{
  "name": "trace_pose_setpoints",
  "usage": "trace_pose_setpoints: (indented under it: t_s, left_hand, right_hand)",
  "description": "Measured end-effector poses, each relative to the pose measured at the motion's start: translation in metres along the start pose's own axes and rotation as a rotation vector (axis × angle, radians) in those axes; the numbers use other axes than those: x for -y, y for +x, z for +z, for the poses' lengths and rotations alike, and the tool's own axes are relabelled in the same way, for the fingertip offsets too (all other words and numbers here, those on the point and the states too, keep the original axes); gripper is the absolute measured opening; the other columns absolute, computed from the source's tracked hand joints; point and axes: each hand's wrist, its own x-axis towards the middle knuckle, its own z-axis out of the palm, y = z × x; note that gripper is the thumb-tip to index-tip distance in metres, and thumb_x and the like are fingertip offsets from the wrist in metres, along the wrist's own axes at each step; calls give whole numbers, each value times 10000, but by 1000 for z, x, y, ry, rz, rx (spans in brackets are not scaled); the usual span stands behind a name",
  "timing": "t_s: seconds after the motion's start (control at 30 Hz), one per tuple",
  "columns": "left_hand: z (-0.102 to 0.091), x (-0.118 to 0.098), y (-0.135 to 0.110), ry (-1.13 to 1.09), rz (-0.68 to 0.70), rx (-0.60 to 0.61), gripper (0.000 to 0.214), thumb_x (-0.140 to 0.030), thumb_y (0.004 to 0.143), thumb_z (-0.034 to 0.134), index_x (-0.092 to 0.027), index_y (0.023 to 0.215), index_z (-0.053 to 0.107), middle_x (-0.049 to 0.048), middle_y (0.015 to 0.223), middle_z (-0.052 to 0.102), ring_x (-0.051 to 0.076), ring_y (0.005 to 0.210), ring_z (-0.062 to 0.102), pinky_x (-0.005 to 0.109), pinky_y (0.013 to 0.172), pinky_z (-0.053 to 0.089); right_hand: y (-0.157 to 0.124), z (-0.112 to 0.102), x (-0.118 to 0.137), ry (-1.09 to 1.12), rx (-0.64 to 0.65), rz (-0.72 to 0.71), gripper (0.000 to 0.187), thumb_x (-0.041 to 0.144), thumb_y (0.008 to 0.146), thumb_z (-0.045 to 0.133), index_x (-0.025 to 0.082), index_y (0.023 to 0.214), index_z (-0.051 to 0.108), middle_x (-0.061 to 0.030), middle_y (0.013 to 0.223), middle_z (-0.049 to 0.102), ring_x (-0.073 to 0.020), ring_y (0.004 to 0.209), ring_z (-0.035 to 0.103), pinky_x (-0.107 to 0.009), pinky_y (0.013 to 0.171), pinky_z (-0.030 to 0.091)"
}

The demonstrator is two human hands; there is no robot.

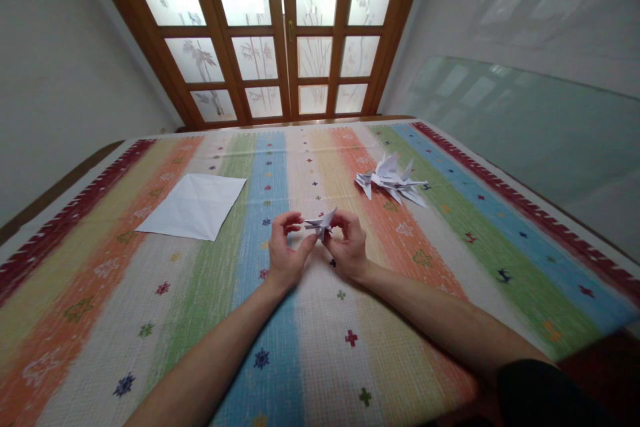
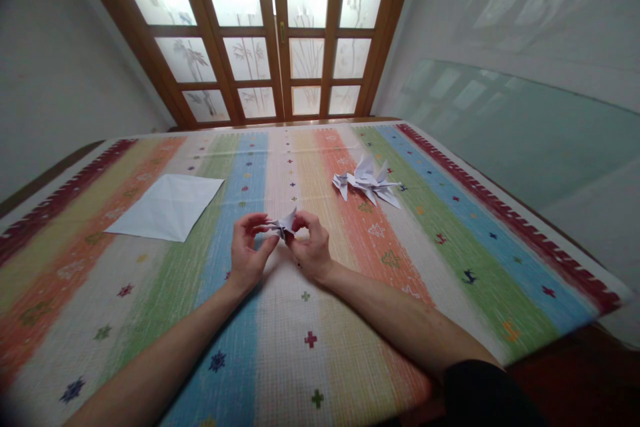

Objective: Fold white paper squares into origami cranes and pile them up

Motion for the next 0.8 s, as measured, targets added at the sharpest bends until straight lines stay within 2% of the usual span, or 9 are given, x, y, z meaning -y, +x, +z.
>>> trace_pose_setpoints:
  t_s: [0.23,0.4,0.5,0.67,0.8]
  left_hand:
    - [-3,-8,3,166,130,109,367,-375,805,702,-213,1104,565,57,1019,636,194,925,622,333,760,522]
    - [-3,-11,5,208,219,110,295,-313,786,729,-207,1023,590,68,1006,660,208,948,634,363,815,517]
    - [-4,-11,5,201,244,129,270,-298,764,745,-204,965,591,83,1034,667,218,972,644,385,851,513]
    - [-3,-12,2,129,195,177,267,-262,776,723,-207,983,563,110,1146,671,223,1045,654,374,880,510]
    - [-3,-6,0,81,66,135,207,-300,833,655,-204,993,565,62,978,706,184,885,680,311,785,521]
  right_hand:
    - [-7,-1,-12,-58,-17,14,370,288,784,686,258,1100,495,-37,958,641,-184,819,665,-338,727,555]
    - [-6,-4,-11,-71,2,-3,367,324,747,706,249,1053,519,-49,936,653,-217,844,660,-357,744,548]
    - [-7,-4,-9,-59,31,44,372,291,734,700,249,1053,514,-42,934,656,-212,830,660,-350,736,545]
    - [-7,-1,-4,45,67,46,404,246,730,701,259,1077,493,1,859,646,-168,747,648,-301,679,541]
    - [1,-4,5,35,127,-50,229,170,780,657,239,978,565,-3,830,659,-149,723,637,-283,671,528]
